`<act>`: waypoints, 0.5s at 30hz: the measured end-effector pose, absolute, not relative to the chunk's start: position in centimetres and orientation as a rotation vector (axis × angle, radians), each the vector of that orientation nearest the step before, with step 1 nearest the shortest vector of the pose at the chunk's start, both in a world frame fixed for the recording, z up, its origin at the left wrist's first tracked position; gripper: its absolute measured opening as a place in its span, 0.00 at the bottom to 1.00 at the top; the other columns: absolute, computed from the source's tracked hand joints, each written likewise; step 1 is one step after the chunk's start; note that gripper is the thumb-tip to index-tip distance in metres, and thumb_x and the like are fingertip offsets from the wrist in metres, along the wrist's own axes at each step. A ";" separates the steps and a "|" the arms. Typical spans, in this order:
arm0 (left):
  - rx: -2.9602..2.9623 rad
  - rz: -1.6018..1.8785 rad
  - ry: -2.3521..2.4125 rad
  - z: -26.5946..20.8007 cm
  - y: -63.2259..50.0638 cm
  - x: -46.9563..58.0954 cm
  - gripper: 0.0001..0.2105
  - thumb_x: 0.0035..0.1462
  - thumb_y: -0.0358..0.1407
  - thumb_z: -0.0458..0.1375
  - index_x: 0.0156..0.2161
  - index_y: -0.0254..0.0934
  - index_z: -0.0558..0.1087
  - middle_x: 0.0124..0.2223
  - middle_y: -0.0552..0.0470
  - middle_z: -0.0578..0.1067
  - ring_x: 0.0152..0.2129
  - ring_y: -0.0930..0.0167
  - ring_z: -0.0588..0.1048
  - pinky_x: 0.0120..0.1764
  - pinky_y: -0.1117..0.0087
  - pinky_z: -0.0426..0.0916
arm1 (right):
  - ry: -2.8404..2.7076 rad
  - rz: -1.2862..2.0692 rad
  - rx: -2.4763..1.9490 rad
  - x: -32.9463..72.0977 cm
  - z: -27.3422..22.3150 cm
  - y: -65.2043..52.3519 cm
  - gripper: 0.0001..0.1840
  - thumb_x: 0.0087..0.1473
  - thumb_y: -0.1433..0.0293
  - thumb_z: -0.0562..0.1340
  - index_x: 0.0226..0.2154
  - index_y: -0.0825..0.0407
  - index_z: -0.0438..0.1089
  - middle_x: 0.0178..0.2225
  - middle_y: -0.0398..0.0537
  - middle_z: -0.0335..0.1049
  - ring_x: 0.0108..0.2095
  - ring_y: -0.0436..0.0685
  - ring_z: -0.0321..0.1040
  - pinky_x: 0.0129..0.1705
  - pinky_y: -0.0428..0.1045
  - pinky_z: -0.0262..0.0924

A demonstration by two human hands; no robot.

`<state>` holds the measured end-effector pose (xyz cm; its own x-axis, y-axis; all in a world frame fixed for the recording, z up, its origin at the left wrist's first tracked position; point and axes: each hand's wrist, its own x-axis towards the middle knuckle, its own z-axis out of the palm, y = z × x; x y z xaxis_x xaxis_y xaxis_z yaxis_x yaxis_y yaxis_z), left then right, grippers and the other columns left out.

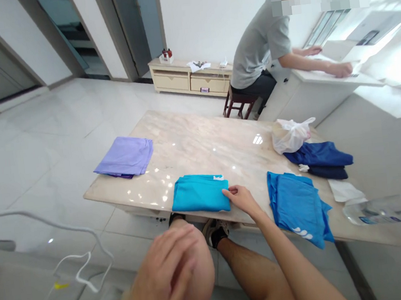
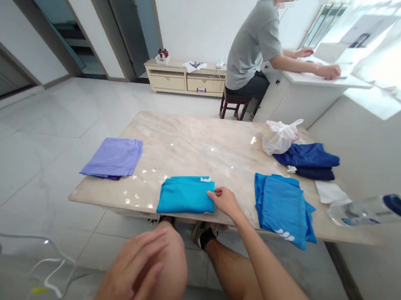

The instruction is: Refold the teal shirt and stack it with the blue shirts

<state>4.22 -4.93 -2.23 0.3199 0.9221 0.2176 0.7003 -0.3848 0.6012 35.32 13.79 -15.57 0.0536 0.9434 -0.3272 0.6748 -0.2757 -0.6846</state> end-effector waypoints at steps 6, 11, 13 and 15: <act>2.040 0.823 1.352 -2.8 -4.0 3.8 0.19 0.73 0.40 0.52 0.61 0.56 0.80 0.60 0.52 0.82 0.58 0.60 0.80 0.63 0.57 0.76 | -1.778 0.979 -2.050 33.5 -14.0 15.0 0.20 0.62 0.52 0.68 0.38 0.54 0.79 0.40 0.57 0.83 0.42 0.65 0.80 0.41 0.51 0.67; 1.932 0.705 1.492 -6.2 6.2 2.7 0.20 0.73 0.43 0.53 0.61 0.38 0.77 0.60 0.41 0.82 0.57 0.56 0.80 0.62 0.51 0.75 | -1.804 0.892 -2.104 32.5 -13.1 16.1 0.12 0.58 0.62 0.69 0.38 0.54 0.78 0.39 0.57 0.82 0.42 0.65 0.79 0.42 0.51 0.66; 2.093 0.680 1.493 -8.6 8.9 2.8 0.22 0.74 0.41 0.52 0.66 0.36 0.74 0.67 0.39 0.77 0.64 0.54 0.74 0.68 0.47 0.68 | -1.848 0.882 -2.000 32.2 -13.0 16.6 0.11 0.57 0.64 0.69 0.41 0.53 0.79 0.41 0.55 0.82 0.43 0.64 0.78 0.44 0.52 0.67; 2.232 0.692 1.462 -11.0 10.3 3.0 0.23 0.76 0.41 0.50 0.70 0.39 0.70 0.73 0.40 0.70 0.69 0.57 0.70 0.70 0.49 0.64 | -1.833 0.861 -1.866 32.0 -13.1 17.1 0.14 0.59 0.61 0.67 0.44 0.52 0.79 0.41 0.53 0.82 0.42 0.63 0.78 0.46 0.53 0.68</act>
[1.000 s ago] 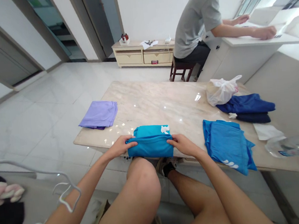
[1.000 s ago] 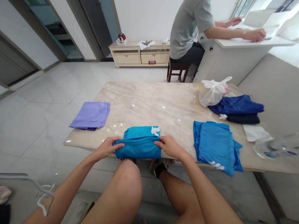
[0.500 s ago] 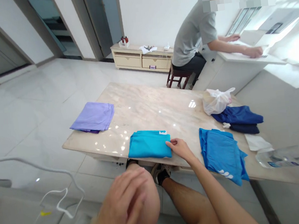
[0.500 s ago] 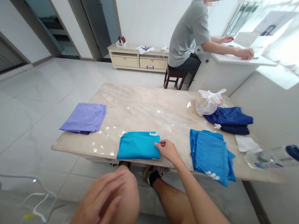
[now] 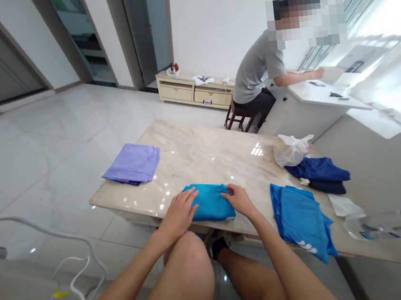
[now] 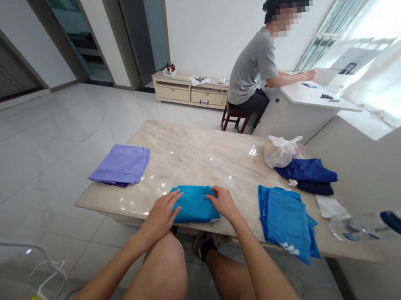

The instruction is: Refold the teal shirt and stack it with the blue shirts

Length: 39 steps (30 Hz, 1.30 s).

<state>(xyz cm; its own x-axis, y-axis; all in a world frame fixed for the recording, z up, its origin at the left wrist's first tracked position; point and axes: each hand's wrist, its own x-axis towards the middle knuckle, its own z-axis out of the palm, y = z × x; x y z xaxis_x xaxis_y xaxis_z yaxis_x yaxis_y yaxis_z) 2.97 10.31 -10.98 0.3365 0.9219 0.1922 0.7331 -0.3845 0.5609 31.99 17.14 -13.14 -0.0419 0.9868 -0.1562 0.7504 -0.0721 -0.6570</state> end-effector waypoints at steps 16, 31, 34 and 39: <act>1.866 0.847 1.369 -7.0 -0.4 1.6 0.20 0.78 0.39 0.48 0.67 0.51 0.74 0.64 0.48 0.80 0.59 0.63 0.80 0.61 0.57 0.78 | -1.302 1.442 -2.210 33.1 -14.1 16.9 0.21 0.53 0.53 0.76 0.29 0.51 0.73 0.25 0.47 0.74 0.26 0.56 0.71 0.27 0.48 0.64; 2.636 0.978 1.253 -5.8 -13.2 -2.5 0.31 0.66 0.27 0.55 0.73 0.44 0.66 0.75 0.44 0.67 0.73 0.54 0.64 0.68 0.45 0.68 | -0.902 1.218 -1.920 30.3 3.2 8.9 0.13 0.62 0.64 0.71 0.38 0.57 0.74 0.32 0.49 0.77 0.32 0.51 0.71 0.37 0.46 0.69; 2.584 1.051 1.215 -6.1 -12.3 -3.9 0.31 0.70 0.30 0.55 0.76 0.43 0.61 0.74 0.42 0.69 0.72 0.55 0.66 0.68 0.47 0.67 | -0.788 1.088 -1.776 33.6 6.9 3.6 0.15 0.63 0.64 0.71 0.47 0.57 0.76 0.44 0.53 0.82 0.38 0.52 0.76 0.42 0.47 0.72; 2.535 1.147 1.165 -6.9 -12.1 -6.0 0.32 0.72 0.32 0.55 0.78 0.47 0.57 0.74 0.43 0.69 0.72 0.54 0.66 0.69 0.47 0.65 | -0.604 0.857 -1.675 36.2 6.8 -9.9 0.22 0.66 0.62 0.65 0.57 0.57 0.72 0.57 0.62 0.78 0.48 0.59 0.79 0.43 0.49 0.75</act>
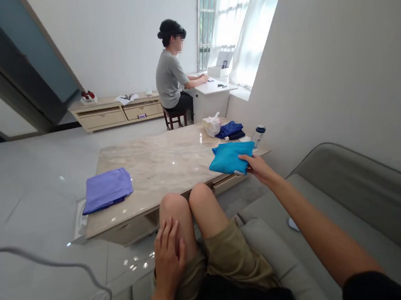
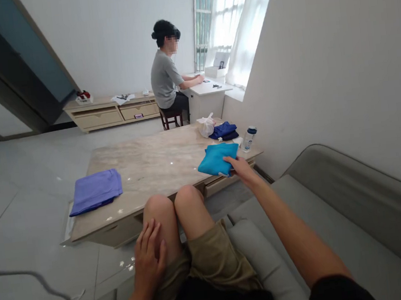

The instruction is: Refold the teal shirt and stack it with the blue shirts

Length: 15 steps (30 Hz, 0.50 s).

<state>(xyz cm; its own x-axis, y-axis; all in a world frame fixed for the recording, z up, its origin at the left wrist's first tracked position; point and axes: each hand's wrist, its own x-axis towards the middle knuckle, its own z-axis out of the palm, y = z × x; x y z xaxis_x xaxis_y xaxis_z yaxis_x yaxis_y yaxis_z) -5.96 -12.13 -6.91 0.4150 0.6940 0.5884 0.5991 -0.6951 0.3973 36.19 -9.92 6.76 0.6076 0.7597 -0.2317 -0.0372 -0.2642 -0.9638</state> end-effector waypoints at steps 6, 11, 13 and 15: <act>2.524 1.172 1.168 -8.1 -11.7 -6.5 0.31 0.71 0.32 0.55 0.76 0.49 0.60 0.71 0.43 0.71 0.68 0.53 0.69 0.64 0.47 0.67 | -0.061 0.711 -1.703 35.0 -3.8 -24.4 0.29 0.46 0.52 0.71 0.49 0.45 0.74 0.50 0.61 0.82 0.50 0.74 0.82 0.41 0.61 0.82; 2.499 1.143 1.134 -8.4 -10.8 -6.1 0.28 0.69 0.32 0.57 0.72 0.47 0.65 0.68 0.41 0.73 0.67 0.52 0.69 0.64 0.46 0.66 | 0.102 0.657 -1.794 34.5 -6.7 -28.6 0.27 0.43 0.49 0.73 0.43 0.45 0.74 0.43 0.60 0.82 0.43 0.70 0.83 0.38 0.57 0.81; 2.521 1.125 1.107 -8.3 -10.5 -5.8 0.26 0.69 0.32 0.57 0.70 0.46 0.66 0.66 0.40 0.74 0.66 0.51 0.70 0.63 0.47 0.65 | 0.145 0.606 -1.773 35.3 -5.5 -27.4 0.30 0.42 0.50 0.74 0.44 0.48 0.74 0.40 0.57 0.82 0.40 0.68 0.82 0.36 0.56 0.80; 2.547 1.111 1.100 -8.2 -10.1 -5.7 0.24 0.69 0.32 0.58 0.68 0.43 0.68 0.64 0.39 0.74 0.64 0.52 0.71 0.62 0.48 0.65 | 0.131 0.553 -1.684 36.9 -3.8 -24.5 0.32 0.41 0.51 0.76 0.45 0.50 0.74 0.39 0.54 0.82 0.38 0.66 0.81 0.34 0.55 0.79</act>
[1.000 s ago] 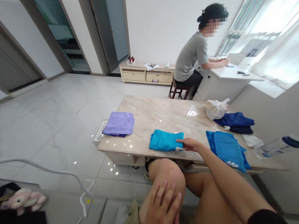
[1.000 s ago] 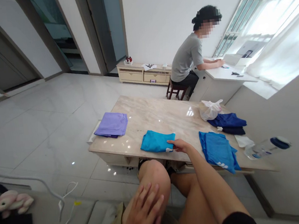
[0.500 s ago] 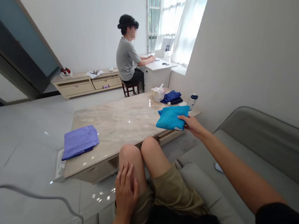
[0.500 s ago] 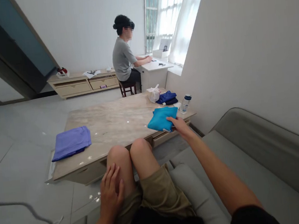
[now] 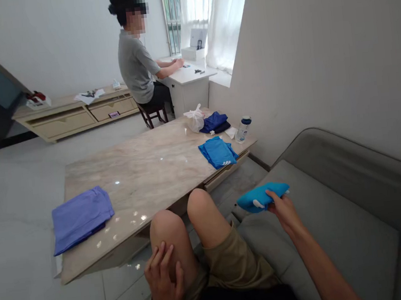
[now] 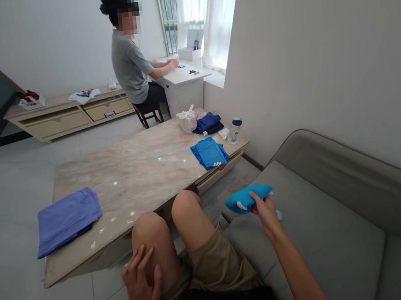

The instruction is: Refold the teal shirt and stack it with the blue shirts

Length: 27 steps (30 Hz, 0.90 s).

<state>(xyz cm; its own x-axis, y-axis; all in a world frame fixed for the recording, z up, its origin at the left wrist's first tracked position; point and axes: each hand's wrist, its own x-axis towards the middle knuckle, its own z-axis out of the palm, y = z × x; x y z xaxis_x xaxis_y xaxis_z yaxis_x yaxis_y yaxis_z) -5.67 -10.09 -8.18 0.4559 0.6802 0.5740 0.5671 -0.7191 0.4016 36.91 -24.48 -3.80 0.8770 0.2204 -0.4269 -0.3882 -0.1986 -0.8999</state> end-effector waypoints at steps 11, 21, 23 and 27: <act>2.644 1.080 1.142 -7.0 -10.1 -5.1 0.20 0.69 0.33 0.59 0.64 0.41 0.69 0.60 0.38 0.76 0.58 0.51 0.73 0.58 0.50 0.65 | 0.119 0.623 -1.460 43.6 -2.7 -1.1 0.11 0.58 0.67 0.69 0.42 0.49 0.69 0.35 0.44 0.78 0.34 0.54 0.79 0.32 0.46 0.73; 2.631 0.993 1.272 -3.8 -10.2 -3.1 0.26 0.69 0.26 0.56 0.69 0.42 0.66 0.63 0.41 0.74 0.62 0.57 0.72 0.65 0.52 0.65 | -0.604 0.818 -1.657 28.5 -6.2 -8.8 0.24 0.65 0.53 0.62 0.54 0.51 0.75 0.54 0.60 0.81 0.54 0.65 0.79 0.55 0.59 0.74; 2.685 0.933 1.274 -2.3 -8.9 -1.5 0.26 0.70 0.26 0.54 0.70 0.39 0.65 0.64 0.41 0.74 0.64 0.59 0.71 0.69 0.51 0.62 | -0.992 0.686 -1.729 26.4 -6.1 -11.2 0.28 0.72 0.53 0.56 0.65 0.49 0.71 0.66 0.59 0.72 0.66 0.66 0.69 0.67 0.64 0.65; 2.743 0.562 1.431 0.5 -5.0 2.5 0.17 0.70 0.31 0.57 0.62 0.39 0.75 0.64 0.43 0.77 0.66 0.55 0.69 0.70 0.46 0.58 | -1.451 0.252 -1.839 23.9 -5.5 -12.6 0.33 0.74 0.56 0.55 0.73 0.55 0.62 0.73 0.65 0.62 0.72 0.72 0.59 0.70 0.69 0.58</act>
<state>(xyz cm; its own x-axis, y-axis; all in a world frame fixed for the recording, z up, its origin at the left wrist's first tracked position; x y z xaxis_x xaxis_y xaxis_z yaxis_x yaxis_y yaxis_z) 2.54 -4.98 0.53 0.5220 0.7934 0.3131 0.7944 -0.5859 0.1603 23.91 -12.56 -5.46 0.3330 0.8961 0.2933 0.7451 -0.0594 -0.6643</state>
